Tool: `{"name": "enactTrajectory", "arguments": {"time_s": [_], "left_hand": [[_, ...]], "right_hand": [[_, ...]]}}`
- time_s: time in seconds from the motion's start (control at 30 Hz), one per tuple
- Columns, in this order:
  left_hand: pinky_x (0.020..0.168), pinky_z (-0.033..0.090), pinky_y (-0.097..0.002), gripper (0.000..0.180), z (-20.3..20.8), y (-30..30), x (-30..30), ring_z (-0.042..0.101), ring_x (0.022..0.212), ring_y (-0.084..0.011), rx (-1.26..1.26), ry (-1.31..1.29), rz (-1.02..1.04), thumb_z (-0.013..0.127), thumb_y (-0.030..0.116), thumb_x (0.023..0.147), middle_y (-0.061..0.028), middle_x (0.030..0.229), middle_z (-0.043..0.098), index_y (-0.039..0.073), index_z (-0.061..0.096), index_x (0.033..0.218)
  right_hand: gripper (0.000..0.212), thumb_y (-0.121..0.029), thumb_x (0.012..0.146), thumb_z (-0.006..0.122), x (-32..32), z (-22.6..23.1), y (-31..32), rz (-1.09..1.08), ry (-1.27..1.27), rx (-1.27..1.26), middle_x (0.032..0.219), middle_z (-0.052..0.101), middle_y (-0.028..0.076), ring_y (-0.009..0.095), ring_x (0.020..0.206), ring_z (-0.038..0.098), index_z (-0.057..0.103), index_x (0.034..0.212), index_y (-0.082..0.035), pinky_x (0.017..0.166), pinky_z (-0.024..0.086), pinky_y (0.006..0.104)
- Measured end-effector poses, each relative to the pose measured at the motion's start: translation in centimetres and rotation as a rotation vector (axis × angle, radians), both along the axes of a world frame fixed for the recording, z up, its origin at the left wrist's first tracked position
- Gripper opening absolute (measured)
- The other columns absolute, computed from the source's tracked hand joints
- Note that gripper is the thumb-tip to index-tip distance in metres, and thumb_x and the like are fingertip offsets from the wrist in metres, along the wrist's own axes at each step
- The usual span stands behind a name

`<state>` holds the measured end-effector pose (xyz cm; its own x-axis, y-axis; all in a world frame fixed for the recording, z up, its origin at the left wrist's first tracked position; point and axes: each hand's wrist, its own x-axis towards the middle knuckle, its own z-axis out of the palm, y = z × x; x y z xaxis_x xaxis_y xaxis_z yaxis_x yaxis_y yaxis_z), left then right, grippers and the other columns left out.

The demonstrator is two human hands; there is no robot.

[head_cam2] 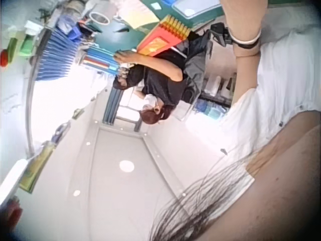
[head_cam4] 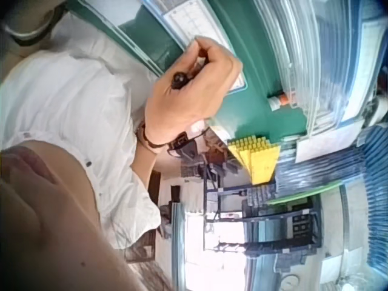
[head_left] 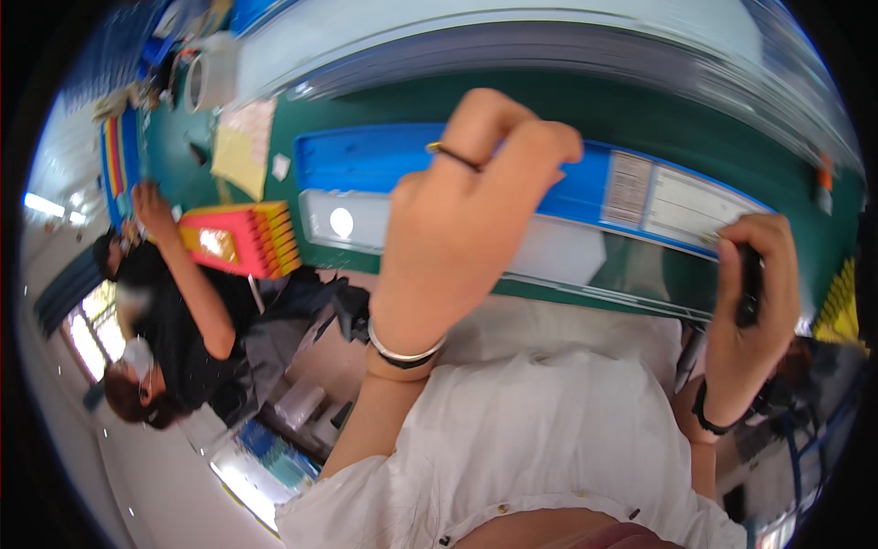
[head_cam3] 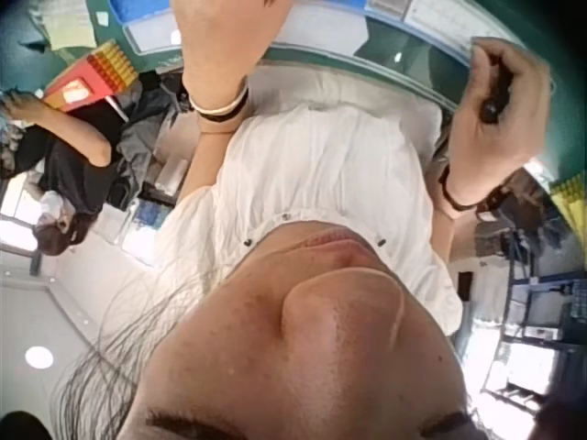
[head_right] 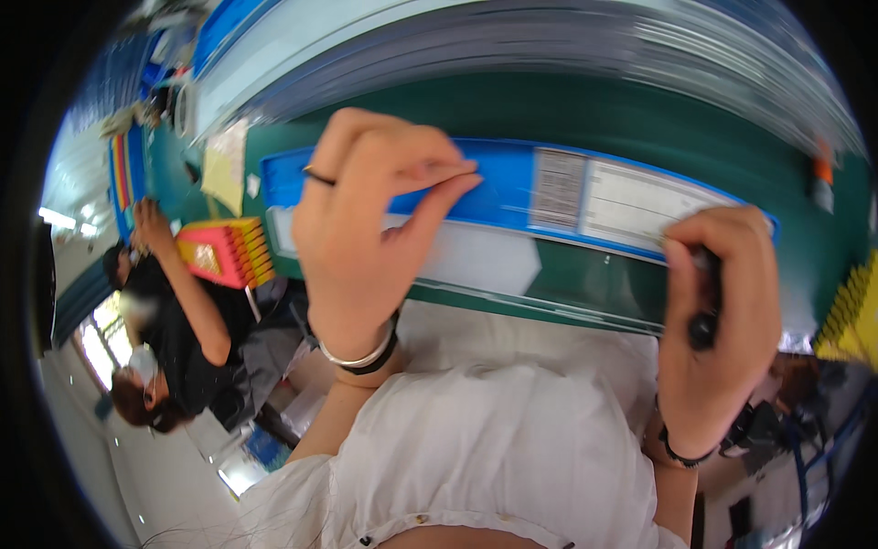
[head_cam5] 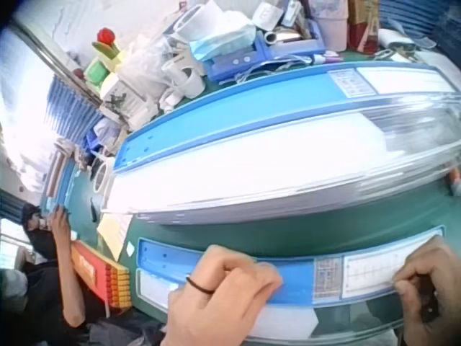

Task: Manually assemble electronic components into a housing using wire cutters.

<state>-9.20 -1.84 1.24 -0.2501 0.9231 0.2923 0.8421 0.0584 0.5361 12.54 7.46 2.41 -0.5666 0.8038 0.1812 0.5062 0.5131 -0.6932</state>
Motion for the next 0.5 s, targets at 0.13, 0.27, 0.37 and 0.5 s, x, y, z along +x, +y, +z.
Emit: {"name": "enactTrajectory", "arguments": {"time_s": [0.13, 0.27, 0.37, 0.5], "left_hand": [[0.064, 0.052, -0.0289, 0.029, -0.3, 1.3, 1.9, 0.065, 0.084, -0.0196, 0.041, -0.164, -0.050, 0.085, -0.006, 0.061, -0.0032, 0.092, 0.071, 0.000, 0.073, 0.087], [0.068, 0.051, -0.0289, 0.025, -0.4, 2.4, 3.8, 0.065, 0.089, -0.0222, 0.108, -0.258, -0.093, 0.085, -0.005, 0.062, -0.0038, 0.097, 0.072, -0.001, 0.077, 0.085], [0.069, 0.052, -0.0287, 0.028, -0.5, 3.1, 4.8, 0.068, 0.090, -0.0233, 0.104, -0.300, -0.134, 0.085, -0.004, 0.065, -0.0053, 0.102, 0.072, 0.000, 0.077, 0.091], [0.073, 0.055, -0.0269, 0.041, -0.7, 3.0, 6.9, 0.075, 0.087, -0.0229, 0.000, -0.441, -0.029, 0.083, -0.002, 0.074, -0.0076, 0.103, 0.075, 0.003, 0.072, 0.114]], "right_hand": [[0.016, 0.013, 0.084, 0.065, 0.6, -0.6, 0.8, -0.043, -0.039, 0.022, 0.087, 0.058, 0.011, 0.021, 0.075, 0.055, 0.058, 0.093, 0.002, 0.061, 0.043, 0.0251], [0.011, 0.010, 0.091, 0.060, 2.1, 0.1, 1.4, -0.120, -0.055, -0.030, 0.092, 0.057, 0.010, 0.018, 0.084, 0.057, 0.056, 0.096, 0.002, 0.079, 0.045, 0.0254], [0.009, 0.009, 0.094, 0.059, 3.3, 0.1, 2.5, -0.138, -0.058, 0.096, 0.095, 0.058, 0.008, 0.015, 0.087, 0.057, 0.056, 0.099, 0.002, 0.081, 0.045, 0.0236], [0.008, 0.007, 0.096, 0.059, 3.7, -0.6, 3.3, -0.136, -0.025, 0.132, 0.099, 0.060, 0.008, 0.014, 0.090, 0.058, 0.057, 0.102, 0.001, 0.082, 0.046, 0.0235]]}}
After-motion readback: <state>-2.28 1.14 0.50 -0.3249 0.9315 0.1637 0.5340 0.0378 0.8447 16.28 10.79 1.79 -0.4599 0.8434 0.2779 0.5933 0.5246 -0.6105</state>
